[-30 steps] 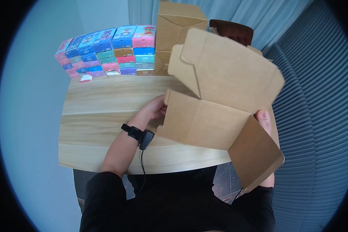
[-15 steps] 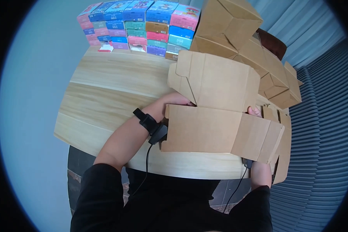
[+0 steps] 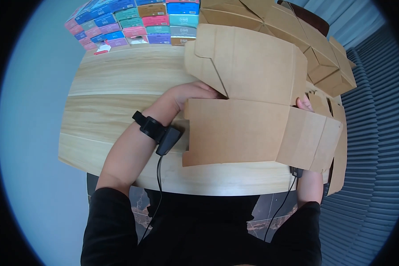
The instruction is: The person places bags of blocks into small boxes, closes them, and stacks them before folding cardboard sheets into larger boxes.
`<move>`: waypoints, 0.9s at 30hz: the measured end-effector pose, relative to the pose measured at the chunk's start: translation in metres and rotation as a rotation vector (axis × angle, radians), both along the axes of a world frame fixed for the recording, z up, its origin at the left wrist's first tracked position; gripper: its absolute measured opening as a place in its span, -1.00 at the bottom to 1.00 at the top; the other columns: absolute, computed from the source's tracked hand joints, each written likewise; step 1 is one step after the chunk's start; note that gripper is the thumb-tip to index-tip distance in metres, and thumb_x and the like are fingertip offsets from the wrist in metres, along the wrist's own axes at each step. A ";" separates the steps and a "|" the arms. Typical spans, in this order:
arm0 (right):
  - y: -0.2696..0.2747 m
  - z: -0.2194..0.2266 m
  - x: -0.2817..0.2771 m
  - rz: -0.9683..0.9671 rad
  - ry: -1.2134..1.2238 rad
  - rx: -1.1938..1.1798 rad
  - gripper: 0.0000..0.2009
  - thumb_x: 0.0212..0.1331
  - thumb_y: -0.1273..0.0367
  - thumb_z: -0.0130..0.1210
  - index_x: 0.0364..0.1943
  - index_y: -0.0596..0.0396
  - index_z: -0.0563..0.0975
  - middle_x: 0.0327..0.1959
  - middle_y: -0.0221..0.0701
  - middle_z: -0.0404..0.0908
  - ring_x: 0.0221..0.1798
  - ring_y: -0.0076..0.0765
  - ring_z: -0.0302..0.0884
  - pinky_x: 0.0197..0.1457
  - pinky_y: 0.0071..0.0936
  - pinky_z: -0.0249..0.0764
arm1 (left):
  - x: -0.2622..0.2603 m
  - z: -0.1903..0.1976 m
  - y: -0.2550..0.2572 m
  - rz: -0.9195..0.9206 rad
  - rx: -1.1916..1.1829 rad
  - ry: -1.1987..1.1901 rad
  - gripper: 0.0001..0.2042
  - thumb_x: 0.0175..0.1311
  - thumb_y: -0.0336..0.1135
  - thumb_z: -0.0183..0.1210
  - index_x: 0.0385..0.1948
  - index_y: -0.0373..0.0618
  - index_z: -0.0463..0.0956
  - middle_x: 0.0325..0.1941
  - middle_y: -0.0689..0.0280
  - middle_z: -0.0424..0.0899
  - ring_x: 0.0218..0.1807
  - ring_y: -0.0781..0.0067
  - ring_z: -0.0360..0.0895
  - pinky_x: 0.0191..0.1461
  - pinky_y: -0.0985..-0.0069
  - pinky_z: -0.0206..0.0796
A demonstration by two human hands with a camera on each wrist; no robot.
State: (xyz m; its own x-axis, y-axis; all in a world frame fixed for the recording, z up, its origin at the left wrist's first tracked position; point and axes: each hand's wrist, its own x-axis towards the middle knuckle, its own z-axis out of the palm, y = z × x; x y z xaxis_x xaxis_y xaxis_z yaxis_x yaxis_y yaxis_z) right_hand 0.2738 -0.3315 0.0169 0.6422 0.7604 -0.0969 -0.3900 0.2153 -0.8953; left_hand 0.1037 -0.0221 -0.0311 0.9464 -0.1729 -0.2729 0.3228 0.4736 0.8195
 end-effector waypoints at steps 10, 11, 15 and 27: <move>-0.001 -0.005 0.010 0.132 -0.014 0.043 -0.62 0.28 0.34 0.05 0.15 0.18 0.44 -0.01 -0.23 0.64 -0.09 -0.35 0.66 -0.05 -0.42 0.59 | -0.010 0.010 0.000 0.005 -0.269 0.141 -0.78 0.12 -0.38 0.26 -0.22 -0.29 0.62 -0.23 0.17 0.73 -0.27 0.44 0.70 -0.20 0.56 0.53; -0.004 -0.005 0.011 0.180 -0.012 0.063 -0.61 0.26 0.36 0.06 0.16 0.20 0.44 0.02 -0.24 0.63 -0.06 -0.34 0.66 0.00 -0.40 0.58 | -0.007 0.009 0.001 -0.012 -0.295 0.137 -0.77 0.14 -0.38 0.24 -0.21 -0.29 0.61 -0.24 0.17 0.73 -0.27 0.44 0.70 -0.21 0.56 0.54; -0.004 0.004 -0.002 0.058 0.027 0.024 -0.64 0.30 0.33 0.04 0.13 0.20 0.46 0.00 -0.25 0.64 -0.08 -0.37 0.66 -0.01 -0.40 0.59 | 0.000 0.015 0.002 -0.081 -0.346 0.132 -0.78 0.18 -0.39 0.17 -0.17 -0.29 0.59 -0.25 0.16 0.73 -0.30 0.43 0.70 -0.22 0.56 0.55; -0.013 -0.005 0.014 0.148 -0.048 0.001 -0.59 0.32 0.23 0.03 0.17 0.16 0.42 0.06 -0.28 0.61 0.03 -0.34 0.62 0.05 -0.38 0.57 | 0.003 0.012 -0.006 0.148 -0.063 0.173 -0.76 0.20 -0.46 0.19 -0.11 -0.33 0.57 -0.23 0.17 0.72 -0.25 0.43 0.70 -0.23 0.55 0.55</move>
